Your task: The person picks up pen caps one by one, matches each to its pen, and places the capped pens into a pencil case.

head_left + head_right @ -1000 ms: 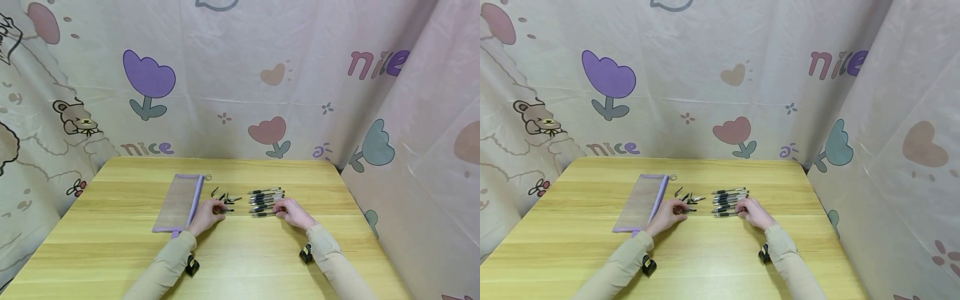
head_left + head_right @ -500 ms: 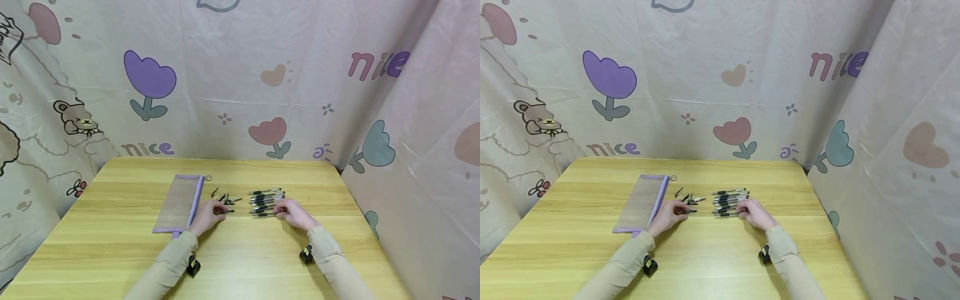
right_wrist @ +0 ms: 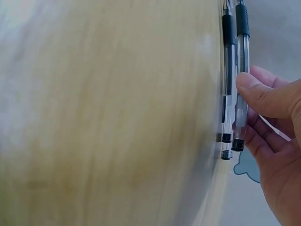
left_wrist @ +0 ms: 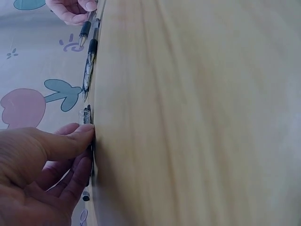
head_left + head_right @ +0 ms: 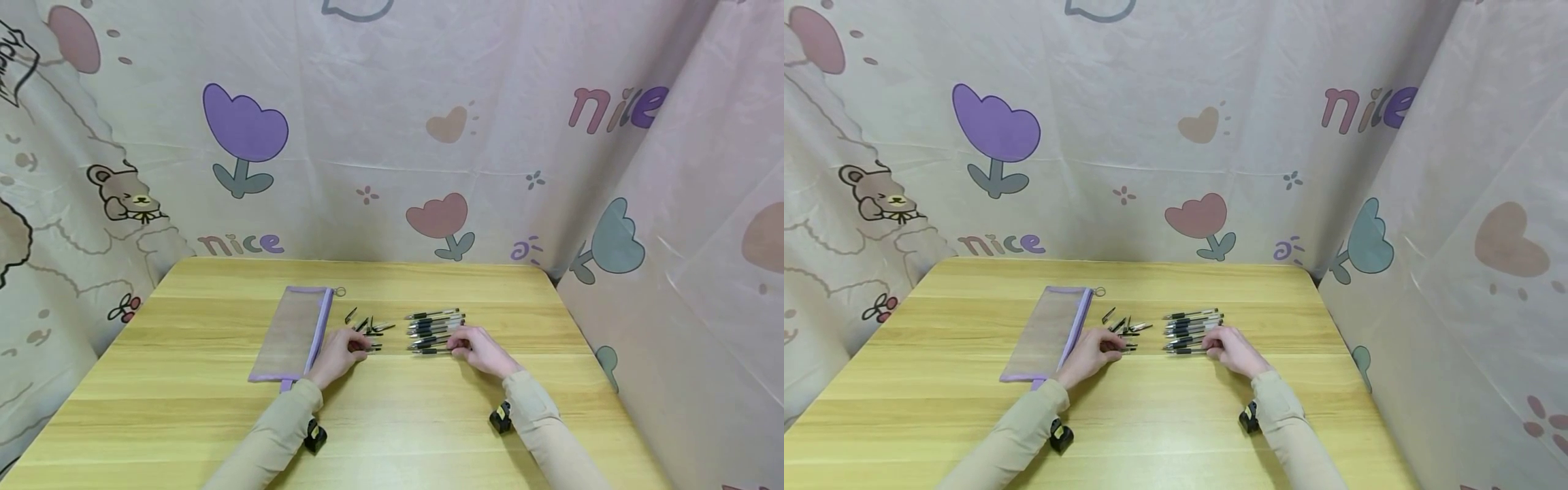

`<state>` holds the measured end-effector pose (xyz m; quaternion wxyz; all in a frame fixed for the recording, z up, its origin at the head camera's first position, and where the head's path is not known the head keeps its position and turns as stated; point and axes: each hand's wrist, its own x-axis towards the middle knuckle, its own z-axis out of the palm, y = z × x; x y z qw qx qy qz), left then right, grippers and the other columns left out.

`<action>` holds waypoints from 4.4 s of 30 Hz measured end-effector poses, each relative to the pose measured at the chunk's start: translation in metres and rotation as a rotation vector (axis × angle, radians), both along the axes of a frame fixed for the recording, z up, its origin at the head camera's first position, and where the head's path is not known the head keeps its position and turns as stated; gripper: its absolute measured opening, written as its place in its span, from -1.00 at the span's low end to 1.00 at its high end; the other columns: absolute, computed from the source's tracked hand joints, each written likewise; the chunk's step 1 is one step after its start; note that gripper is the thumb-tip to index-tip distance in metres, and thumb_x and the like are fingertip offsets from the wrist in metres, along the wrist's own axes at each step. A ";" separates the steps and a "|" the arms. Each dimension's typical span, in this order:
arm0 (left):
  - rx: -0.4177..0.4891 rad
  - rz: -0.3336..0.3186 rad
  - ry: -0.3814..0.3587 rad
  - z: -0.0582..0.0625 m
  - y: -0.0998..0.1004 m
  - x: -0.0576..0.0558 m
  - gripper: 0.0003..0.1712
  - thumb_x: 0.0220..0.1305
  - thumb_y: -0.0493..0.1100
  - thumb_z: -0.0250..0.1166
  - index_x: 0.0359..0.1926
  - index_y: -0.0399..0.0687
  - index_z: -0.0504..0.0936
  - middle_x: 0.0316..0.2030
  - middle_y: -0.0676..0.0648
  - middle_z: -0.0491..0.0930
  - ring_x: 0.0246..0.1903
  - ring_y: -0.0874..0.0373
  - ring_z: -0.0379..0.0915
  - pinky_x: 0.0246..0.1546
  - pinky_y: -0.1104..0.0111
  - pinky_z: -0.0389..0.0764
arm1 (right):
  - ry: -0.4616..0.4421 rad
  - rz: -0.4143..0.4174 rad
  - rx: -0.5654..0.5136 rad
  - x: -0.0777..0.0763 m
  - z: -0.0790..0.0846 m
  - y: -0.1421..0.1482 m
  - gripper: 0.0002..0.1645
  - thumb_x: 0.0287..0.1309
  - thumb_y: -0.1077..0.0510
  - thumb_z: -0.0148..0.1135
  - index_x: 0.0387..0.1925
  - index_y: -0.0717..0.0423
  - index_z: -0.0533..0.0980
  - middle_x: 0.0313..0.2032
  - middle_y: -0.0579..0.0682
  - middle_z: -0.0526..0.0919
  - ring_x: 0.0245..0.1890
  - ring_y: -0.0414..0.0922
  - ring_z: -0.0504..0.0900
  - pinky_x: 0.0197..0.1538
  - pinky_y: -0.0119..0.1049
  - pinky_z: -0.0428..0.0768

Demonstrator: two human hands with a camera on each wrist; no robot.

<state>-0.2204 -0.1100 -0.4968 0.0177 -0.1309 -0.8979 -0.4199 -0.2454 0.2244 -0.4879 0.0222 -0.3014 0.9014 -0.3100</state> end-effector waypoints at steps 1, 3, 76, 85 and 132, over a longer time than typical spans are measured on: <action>0.003 -0.002 -0.001 -0.001 -0.001 0.000 -0.81 0.08 -0.44 0.45 -0.27 -0.16 0.78 -0.33 -0.06 0.76 -0.36 0.21 0.61 -0.32 0.45 0.62 | 0.002 0.000 0.000 0.000 0.000 0.000 -0.82 0.10 0.42 0.33 -0.30 0.13 0.66 -0.32 -0.04 0.68 -0.34 -0.33 0.54 -0.22 -0.45 0.61; 0.013 -0.002 -0.003 -0.002 -0.002 0.001 -0.80 0.10 -0.46 0.43 -0.24 -0.17 0.77 -0.31 -0.07 0.76 -0.35 0.20 0.61 -0.30 0.45 0.61 | 0.006 0.002 0.002 0.000 0.000 0.000 -0.82 0.11 0.42 0.32 -0.29 0.13 0.66 -0.31 -0.04 0.68 -0.34 -0.32 0.54 -0.21 -0.45 0.62; 0.243 -0.231 -0.126 0.010 0.003 0.020 -0.74 0.37 -0.24 0.29 0.01 -0.26 0.70 -0.01 -0.25 0.73 -0.08 0.03 0.70 -0.06 0.51 0.66 | 0.127 0.086 0.061 0.019 0.031 -0.042 -0.81 0.12 0.36 0.35 -0.22 0.10 0.66 -0.26 -0.06 0.75 -0.21 -0.17 0.66 0.01 -0.26 0.67; 0.238 -0.237 -0.131 0.010 0.005 0.021 -0.74 0.35 -0.24 0.30 0.00 -0.26 0.70 -0.02 -0.27 0.72 -0.12 -0.03 0.70 -0.13 0.53 0.65 | 0.113 0.091 0.067 0.021 0.030 -0.045 -0.83 0.15 0.34 0.34 -0.22 0.08 0.66 -0.24 -0.07 0.75 -0.20 -0.17 0.67 0.02 -0.26 0.67; 0.332 -0.087 -0.152 0.005 0.012 0.027 -0.83 0.24 -0.32 0.38 -0.14 -0.18 0.77 -0.11 -0.23 0.76 -0.34 0.19 0.65 -0.31 0.51 0.65 | -0.024 -0.062 -0.242 0.028 0.012 -0.059 -0.89 0.14 0.31 0.37 -0.25 0.20 0.71 -0.27 0.09 0.78 -0.29 -0.21 0.66 -0.15 -0.47 0.61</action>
